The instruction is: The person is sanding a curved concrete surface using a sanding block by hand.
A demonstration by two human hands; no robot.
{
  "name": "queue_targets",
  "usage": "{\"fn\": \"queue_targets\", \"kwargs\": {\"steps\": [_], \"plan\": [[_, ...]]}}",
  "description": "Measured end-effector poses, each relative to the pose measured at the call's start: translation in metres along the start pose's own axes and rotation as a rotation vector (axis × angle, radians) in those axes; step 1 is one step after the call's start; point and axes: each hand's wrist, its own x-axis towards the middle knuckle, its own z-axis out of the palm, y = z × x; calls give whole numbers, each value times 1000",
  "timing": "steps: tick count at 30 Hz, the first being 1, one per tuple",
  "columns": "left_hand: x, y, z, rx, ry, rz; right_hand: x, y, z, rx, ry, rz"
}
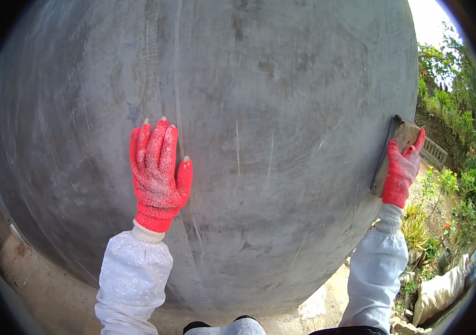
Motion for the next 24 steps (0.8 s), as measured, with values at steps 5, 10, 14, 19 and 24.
{"fn": "queue_targets", "kwargs": {"steps": [5,10,14,19,24], "plan": [[-3,-7,-5,13,-14,-24,-216,-46,-9,109,-831,-781],[-5,-13,-7,12,-41,1,-109,-62,-7,80,-489,-516],[5,5,4,-45,12,-21,105,51,-1,146,127,86],[-4,-11,-8,26,-22,-12,-72,-110,3,-81,-179,-438],[-6,-13,-9,-24,-35,10,-191,-99,13,327,-1112,-1073]]}}
